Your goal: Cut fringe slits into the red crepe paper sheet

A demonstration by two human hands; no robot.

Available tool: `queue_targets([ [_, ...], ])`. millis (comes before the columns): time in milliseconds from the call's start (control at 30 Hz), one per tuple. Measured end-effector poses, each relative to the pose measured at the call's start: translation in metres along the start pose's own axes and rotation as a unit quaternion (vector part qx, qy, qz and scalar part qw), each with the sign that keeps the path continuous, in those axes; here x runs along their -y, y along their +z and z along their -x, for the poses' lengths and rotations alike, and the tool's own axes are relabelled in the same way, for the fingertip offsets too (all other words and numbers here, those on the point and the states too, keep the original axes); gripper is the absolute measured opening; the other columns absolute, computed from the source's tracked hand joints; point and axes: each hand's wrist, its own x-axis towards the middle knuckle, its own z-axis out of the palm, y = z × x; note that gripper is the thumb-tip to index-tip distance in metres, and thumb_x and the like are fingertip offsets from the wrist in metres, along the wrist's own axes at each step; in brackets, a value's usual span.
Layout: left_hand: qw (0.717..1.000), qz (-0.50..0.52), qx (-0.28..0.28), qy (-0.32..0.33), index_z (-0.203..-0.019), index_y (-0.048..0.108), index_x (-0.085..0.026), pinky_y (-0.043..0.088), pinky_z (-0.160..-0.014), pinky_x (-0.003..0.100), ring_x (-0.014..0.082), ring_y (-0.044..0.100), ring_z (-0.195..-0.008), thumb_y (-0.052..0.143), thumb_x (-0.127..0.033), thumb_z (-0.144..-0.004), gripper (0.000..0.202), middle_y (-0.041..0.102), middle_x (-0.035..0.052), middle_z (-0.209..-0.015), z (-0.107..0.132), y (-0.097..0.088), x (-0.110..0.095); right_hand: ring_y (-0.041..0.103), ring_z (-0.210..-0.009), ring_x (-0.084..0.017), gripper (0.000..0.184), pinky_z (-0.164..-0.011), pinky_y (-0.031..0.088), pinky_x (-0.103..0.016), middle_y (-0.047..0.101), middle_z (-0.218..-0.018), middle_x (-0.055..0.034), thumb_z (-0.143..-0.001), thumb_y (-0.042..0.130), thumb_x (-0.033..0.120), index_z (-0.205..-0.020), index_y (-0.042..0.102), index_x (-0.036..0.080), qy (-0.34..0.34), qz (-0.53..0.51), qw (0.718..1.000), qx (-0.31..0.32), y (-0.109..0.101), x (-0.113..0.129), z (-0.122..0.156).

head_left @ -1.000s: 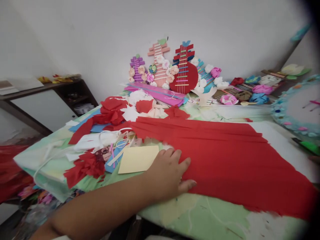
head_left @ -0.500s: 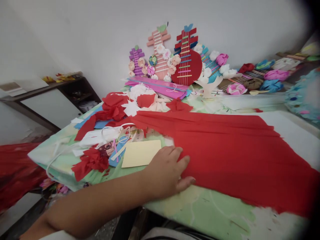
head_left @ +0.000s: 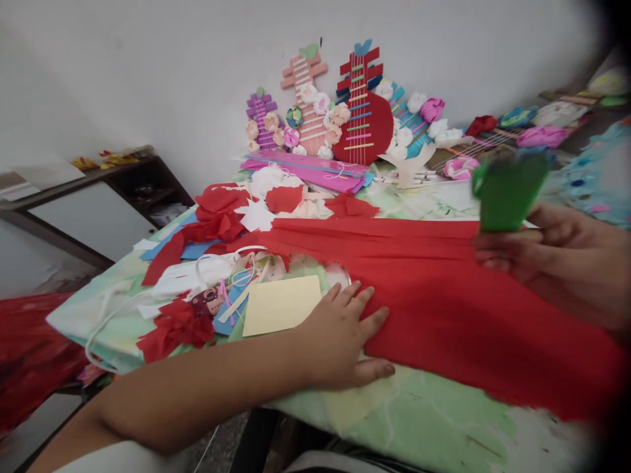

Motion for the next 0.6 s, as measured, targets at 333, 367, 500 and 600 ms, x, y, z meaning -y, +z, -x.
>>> queue_targets([
  [333,1.0,-0.003,-0.015,-0.008,-0.13,0.036,-0.018,0.022,-0.095,0.054,0.0378,0.028,-0.122,0.028,-0.063,-0.08,0.068,0.033,0.019,-0.134,0.002,0.002,-0.001,0.054,-0.057,-0.018,0.021,-0.05,0.031,-0.026,0.059,-0.062,-0.0035,-0.072,0.055,0.033,-0.09,0.055,0.021,-0.205,0.424,0.882,-0.002,0.058,0.006,-0.04],
  [367,1.0,-0.004,-0.018,-0.011,-0.129,0.037,-0.018,0.022,-0.095,0.054,0.0379,0.028,-0.122,0.027,-0.063,-0.08,0.067,0.034,0.019,-0.133,0.002,0.001,-0.002,0.054,-0.057,-0.019,0.024,-0.05,0.03,-0.027,0.058,-0.062,-0.0039,-0.072,0.054,0.033,-0.093,0.054,0.021,-0.196,0.419,0.887,0.008,0.062,0.0,-0.043],
  [500,1.0,-0.002,-0.019,-0.011,-0.128,0.038,-0.018,0.022,-0.095,0.055,0.038,0.028,-0.122,0.028,-0.063,-0.08,0.067,0.035,0.0191,-0.133,0.004,0.0,-0.002,0.052,-0.052,-0.016,0.026,-0.049,0.032,-0.026,0.056,-0.063,-0.0015,-0.075,0.049,0.033,-0.099,0.046,0.022,-0.121,0.289,0.949,0.037,0.081,-0.016,-0.047],
  [600,1.0,0.005,-0.012,-0.002,-0.129,0.037,-0.018,0.022,-0.096,0.054,0.0372,0.026,-0.124,0.027,-0.063,-0.08,0.067,0.032,0.0191,-0.135,0.004,-0.001,0.0,0.047,-0.041,-0.011,0.017,-0.044,0.033,-0.023,0.053,-0.052,0.0036,-0.078,0.046,0.038,-0.088,0.043,0.024,-0.045,0.083,0.994,0.058,0.094,-0.016,-0.048],
])
